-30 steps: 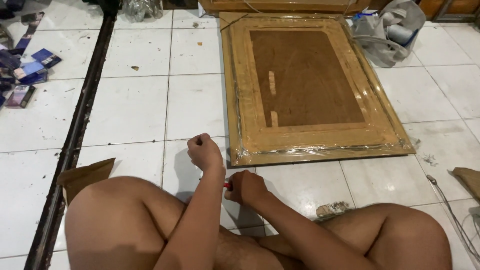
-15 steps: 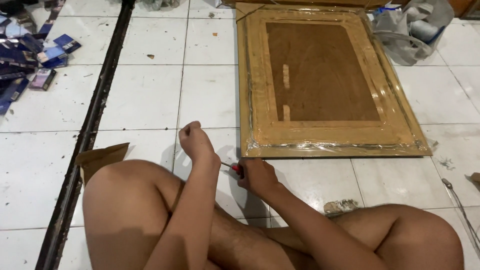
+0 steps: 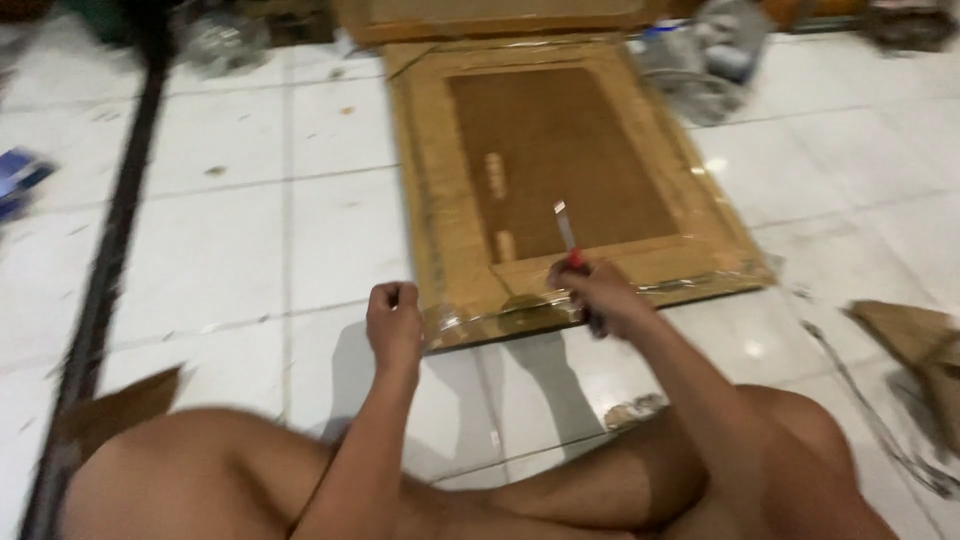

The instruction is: The person uses a screwdriver to carefully pry and peel clear packing tape off the edges of a wooden picture frame lying on the floor. The person works along the perimeter of the frame, lifting the tape with the tool and pulling it away by hand.

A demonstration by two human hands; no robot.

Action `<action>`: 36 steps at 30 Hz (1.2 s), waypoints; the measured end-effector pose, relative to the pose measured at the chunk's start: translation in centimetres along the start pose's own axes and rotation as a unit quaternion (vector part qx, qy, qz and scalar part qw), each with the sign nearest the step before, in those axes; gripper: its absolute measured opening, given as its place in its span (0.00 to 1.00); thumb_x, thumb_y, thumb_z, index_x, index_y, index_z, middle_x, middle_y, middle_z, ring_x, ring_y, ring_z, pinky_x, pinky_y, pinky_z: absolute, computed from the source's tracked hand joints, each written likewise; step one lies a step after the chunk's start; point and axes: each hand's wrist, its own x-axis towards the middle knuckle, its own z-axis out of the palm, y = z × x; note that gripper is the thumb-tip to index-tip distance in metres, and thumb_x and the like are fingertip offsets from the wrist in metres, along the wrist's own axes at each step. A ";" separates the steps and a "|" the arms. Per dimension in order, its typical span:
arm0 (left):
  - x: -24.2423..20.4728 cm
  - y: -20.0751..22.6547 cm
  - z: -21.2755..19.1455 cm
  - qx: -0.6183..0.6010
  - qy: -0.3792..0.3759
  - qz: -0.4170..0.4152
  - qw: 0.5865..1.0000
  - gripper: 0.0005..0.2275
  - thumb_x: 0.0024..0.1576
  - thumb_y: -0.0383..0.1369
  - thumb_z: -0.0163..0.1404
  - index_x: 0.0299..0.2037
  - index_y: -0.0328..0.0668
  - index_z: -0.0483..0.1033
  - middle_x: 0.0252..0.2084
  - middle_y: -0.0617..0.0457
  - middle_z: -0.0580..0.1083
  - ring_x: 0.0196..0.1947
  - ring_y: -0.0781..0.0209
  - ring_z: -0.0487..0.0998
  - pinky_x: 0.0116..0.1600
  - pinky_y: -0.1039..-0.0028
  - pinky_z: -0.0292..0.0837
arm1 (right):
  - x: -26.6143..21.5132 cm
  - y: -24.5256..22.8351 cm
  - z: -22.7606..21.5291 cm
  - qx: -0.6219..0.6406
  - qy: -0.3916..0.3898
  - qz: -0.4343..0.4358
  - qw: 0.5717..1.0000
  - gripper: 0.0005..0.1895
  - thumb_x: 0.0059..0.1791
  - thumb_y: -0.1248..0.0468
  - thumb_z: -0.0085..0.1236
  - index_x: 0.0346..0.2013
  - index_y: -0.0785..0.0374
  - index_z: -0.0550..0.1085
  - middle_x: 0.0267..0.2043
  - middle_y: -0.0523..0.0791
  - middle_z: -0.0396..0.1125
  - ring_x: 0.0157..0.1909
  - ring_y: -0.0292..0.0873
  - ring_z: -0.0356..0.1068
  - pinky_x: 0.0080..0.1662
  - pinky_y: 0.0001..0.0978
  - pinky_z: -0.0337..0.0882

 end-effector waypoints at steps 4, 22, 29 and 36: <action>2.4 -3.5 3.1 0.207 -0.092 0.070 0.971 0.22 0.64 0.49 0.57 0.65 0.49 0.79 0.73 0.39 0.70 0.72 0.30 0.73 0.70 0.45 0.73 | 4.9 2.9 -14.5 0.130 0.130 -0.052 0.982 0.19 0.49 0.63 0.73 0.51 0.68 0.78 0.31 0.43 0.67 0.23 0.32 0.64 0.25 0.29 0.69; 1.7 -11.5 8.7 0.523 0.118 0.201 0.820 0.38 0.50 0.62 0.56 0.75 0.72 0.69 0.84 0.53 0.62 0.60 0.28 0.74 0.67 0.47 0.70 | 8.7 17.0 -33.6 0.452 0.529 0.141 0.704 0.07 0.51 0.68 0.68 0.31 0.55 0.78 0.20 0.43 0.61 0.19 0.42 0.55 0.25 0.38 0.57; -0.2 -5.5 7.7 0.404 -0.004 0.119 0.907 0.33 0.54 0.50 0.55 0.73 0.61 0.70 0.83 0.52 0.58 0.76 0.33 0.62 0.76 0.42 0.58 | 8.3 16.9 -32.9 0.478 0.561 0.106 0.667 0.05 0.51 0.65 0.69 0.35 0.57 0.79 0.24 0.43 0.70 0.18 0.39 0.57 0.22 0.36 0.57; 3.6 -4.9 4.0 0.385 -0.120 0.178 0.897 0.19 0.64 0.37 0.53 0.63 0.41 0.84 0.70 0.39 0.72 0.65 0.24 0.81 0.70 0.43 0.76 | 5.9 8.7 -22.3 0.159 0.354 -0.032 0.921 0.16 0.57 0.54 0.62 0.56 0.59 0.75 0.32 0.42 0.66 0.26 0.40 0.67 0.25 0.36 0.74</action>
